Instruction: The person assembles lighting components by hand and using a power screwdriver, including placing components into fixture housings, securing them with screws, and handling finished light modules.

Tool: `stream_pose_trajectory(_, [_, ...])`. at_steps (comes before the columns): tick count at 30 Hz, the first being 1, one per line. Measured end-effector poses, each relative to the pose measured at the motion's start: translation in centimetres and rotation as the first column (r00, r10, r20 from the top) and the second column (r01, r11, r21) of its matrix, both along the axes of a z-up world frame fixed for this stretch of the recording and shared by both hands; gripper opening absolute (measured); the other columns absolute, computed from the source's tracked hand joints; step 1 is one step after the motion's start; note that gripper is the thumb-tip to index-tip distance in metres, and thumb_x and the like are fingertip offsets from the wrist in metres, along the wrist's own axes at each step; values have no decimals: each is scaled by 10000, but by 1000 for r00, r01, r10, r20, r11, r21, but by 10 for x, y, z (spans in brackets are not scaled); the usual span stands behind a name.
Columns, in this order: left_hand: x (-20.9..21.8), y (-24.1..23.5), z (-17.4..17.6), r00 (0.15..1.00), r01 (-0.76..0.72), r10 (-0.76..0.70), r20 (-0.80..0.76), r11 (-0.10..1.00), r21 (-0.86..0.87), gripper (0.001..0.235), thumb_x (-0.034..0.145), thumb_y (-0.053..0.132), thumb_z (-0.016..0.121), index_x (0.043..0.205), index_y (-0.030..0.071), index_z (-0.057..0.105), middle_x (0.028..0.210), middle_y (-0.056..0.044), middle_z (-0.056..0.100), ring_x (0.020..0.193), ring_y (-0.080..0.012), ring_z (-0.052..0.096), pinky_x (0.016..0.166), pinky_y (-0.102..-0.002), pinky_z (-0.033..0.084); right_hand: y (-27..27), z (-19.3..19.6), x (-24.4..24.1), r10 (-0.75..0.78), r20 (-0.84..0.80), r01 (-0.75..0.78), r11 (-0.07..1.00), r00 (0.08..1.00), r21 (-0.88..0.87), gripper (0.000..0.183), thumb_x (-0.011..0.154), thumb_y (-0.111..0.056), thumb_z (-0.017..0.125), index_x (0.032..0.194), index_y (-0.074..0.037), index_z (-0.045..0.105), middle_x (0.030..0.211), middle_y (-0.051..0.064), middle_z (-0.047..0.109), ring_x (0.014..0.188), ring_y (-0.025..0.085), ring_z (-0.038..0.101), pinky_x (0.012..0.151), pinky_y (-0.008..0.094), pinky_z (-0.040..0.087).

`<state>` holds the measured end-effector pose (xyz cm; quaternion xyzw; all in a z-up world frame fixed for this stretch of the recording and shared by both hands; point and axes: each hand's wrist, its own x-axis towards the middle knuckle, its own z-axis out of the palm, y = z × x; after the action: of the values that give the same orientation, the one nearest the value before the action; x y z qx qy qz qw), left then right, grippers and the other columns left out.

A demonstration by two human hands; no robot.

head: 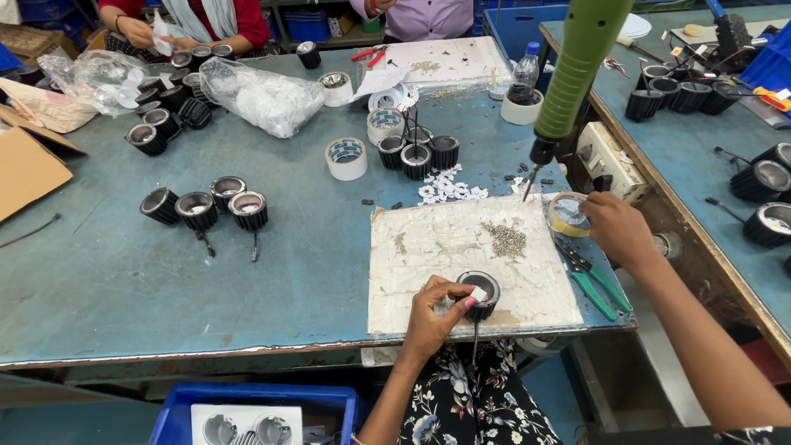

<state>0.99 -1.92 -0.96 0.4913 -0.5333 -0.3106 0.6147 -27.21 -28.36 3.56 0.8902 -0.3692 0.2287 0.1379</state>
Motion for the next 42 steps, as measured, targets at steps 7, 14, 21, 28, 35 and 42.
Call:
stream_pose_trajectory(7, [-1,2,2,1000,5,-5,-18,1000,-18,198,876,155,787,1055,72,798,947,-43,685,930,-144,612,872,-285,496,-24,4,-5,-95,-12,95,964,995,250,173,861,-70,656,1006,-69,750,1007,101,683,984,317,672,830,438,550])
stream_pose_trajectory(14, [-1,4,4,999,16,-16,-35,1000,-15,205,881,156,784,1068,73,796,940,-43,668,918,-145,600,856,-285,495,-64,-13,-26,-326,354,84,827,877,555,143,939,-75,699,1037,-4,775,895,166,750,764,248,719,767,362,553])
stream_pose_trajectory(21, [0,3,4,1000,16,-16,-12,1000,-14,203,884,155,771,1066,68,795,944,-46,692,924,-142,600,861,-282,496,-80,-32,-42,-432,626,-219,682,649,698,155,911,17,679,1029,92,746,865,119,716,714,144,655,641,298,595])
stream_pose_trajectory(28, [0,2,1,999,19,-19,-31,1000,-12,201,887,152,772,1064,60,794,951,-54,692,917,-143,611,855,-283,500,-82,-44,-43,-484,632,-214,666,606,715,146,924,-18,678,988,87,756,857,121,717,701,146,658,629,302,601])
stream_pose_trajectory(35, [0,1,-1,999,16,-16,-27,1000,-7,202,888,149,772,1068,58,792,953,-54,696,914,-142,609,857,-281,503,-69,-26,-43,-503,506,1,710,701,704,170,889,-59,713,956,84,775,790,139,728,639,171,670,603,298,562])
stream_pose_trajectory(42, [0,2,2,999,24,-24,-29,1000,7,207,889,160,776,1076,74,794,928,-40,681,890,-132,593,841,-278,497,-42,-10,-29,-327,552,66,896,767,438,150,956,-74,719,1033,46,769,807,137,732,640,172,682,625,301,539])
